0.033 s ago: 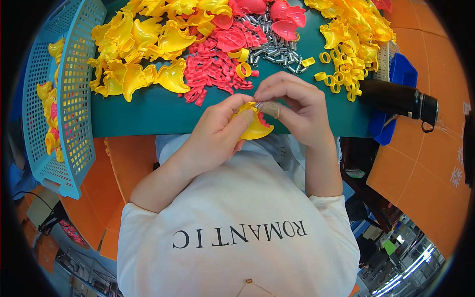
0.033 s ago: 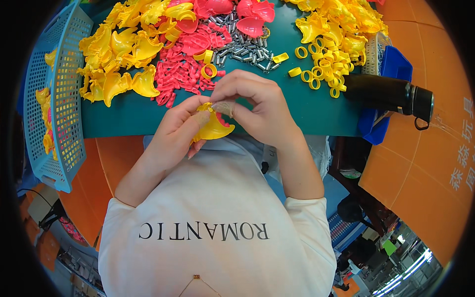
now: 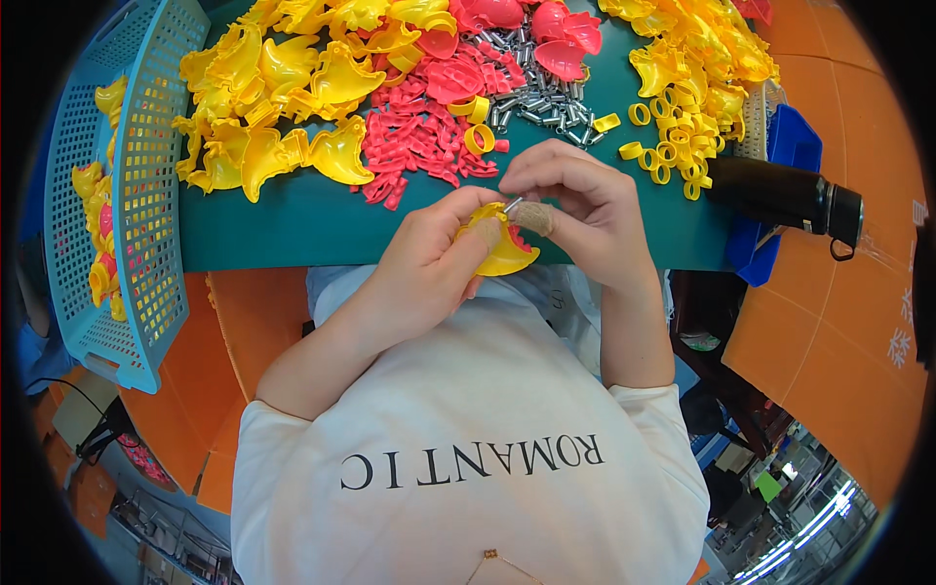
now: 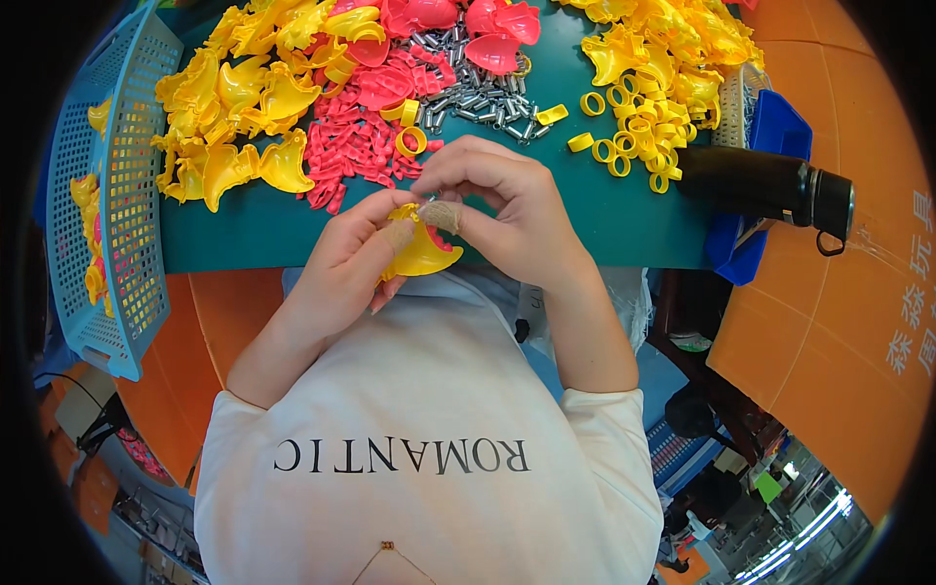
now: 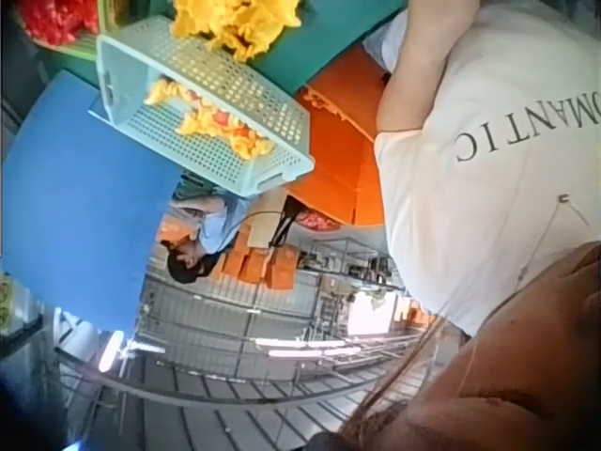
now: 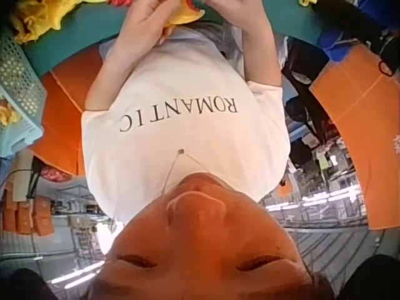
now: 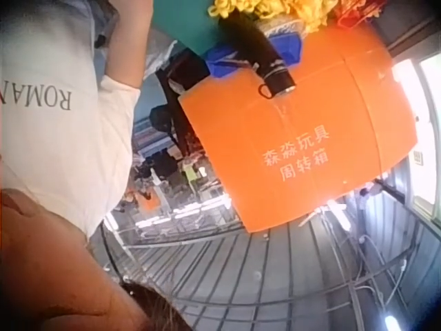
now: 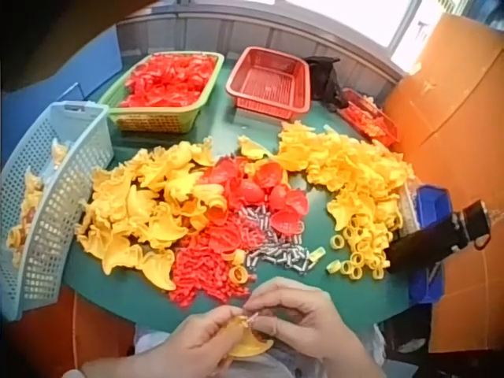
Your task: Assembling small plastic toy components at a workbench.
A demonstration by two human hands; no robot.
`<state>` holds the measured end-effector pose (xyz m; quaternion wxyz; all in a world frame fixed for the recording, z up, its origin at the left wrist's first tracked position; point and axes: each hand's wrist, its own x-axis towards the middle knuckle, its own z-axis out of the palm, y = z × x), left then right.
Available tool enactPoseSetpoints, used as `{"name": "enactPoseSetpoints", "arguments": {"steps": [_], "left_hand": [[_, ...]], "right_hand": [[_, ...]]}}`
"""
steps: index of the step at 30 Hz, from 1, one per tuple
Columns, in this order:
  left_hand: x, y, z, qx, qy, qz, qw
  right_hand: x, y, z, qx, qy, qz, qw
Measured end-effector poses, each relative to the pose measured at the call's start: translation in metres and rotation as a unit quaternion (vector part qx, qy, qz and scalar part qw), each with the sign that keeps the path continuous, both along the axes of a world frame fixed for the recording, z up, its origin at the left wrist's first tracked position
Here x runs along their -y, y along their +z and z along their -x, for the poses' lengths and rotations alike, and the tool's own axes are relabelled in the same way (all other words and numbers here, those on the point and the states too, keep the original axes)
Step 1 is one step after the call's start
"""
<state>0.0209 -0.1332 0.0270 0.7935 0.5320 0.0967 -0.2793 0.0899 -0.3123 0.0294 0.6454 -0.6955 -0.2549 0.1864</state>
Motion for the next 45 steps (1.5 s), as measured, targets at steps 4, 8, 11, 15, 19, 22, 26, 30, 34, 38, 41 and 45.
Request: {"name": "enactPoseSetpoints", "arguments": {"steps": [4,8,11,15,19,22,26,30,34,38,41,45], "left_hand": [[0.000,-0.003,0.002,0.036,-0.001,-0.027,0.999],[-0.002,-0.012,0.005,0.054,-0.017,-0.061,0.997],[-0.002,-0.012,0.012,0.089,-0.033,-0.060,0.994],[-0.002,-0.030,0.019,0.079,-0.031,-0.084,0.993],[-0.006,-0.030,0.024,0.071,-0.039,-0.065,0.995],[-0.014,-0.029,0.020,0.014,-0.007,-0.012,1.000],[-0.024,-0.024,0.015,-0.001,0.127,0.148,0.981],[-0.026,-0.018,0.015,-0.014,0.127,0.169,0.977],[-0.023,-0.015,0.013,-0.017,0.109,0.253,0.961],[-0.012,-0.007,0.005,0.007,0.170,0.288,0.942],[-0.008,-0.003,-0.004,0.037,0.197,0.270,0.942],[0.001,-0.004,-0.008,0.011,0.194,0.262,0.945]], "right_hand": [[-0.002,-0.003,0.005,-0.190,-0.063,-0.059,0.978],[-0.003,0.004,0.019,0.084,-0.053,0.131,0.986],[0.002,-0.014,0.024,0.013,-0.046,0.039,0.998],[-0.003,-0.028,0.037,-0.010,-0.071,0.070,0.995],[-0.003,-0.029,0.028,-0.158,-0.043,0.043,0.986],[-0.003,-0.010,0.007,-0.083,-0.077,0.044,0.993],[0.008,-0.008,-0.041,0.110,-0.347,0.168,0.916],[0.009,-0.011,-0.073,0.342,-0.268,0.259,0.863],[0.005,-0.011,-0.075,0.410,-0.204,0.303,0.836],[-0.003,0.001,-0.030,0.084,-0.219,-0.012,0.972],[-0.015,0.021,0.022,-0.147,-0.182,-0.113,0.966],[-0.026,0.026,0.045,-0.142,-0.211,-0.055,0.966]]}}
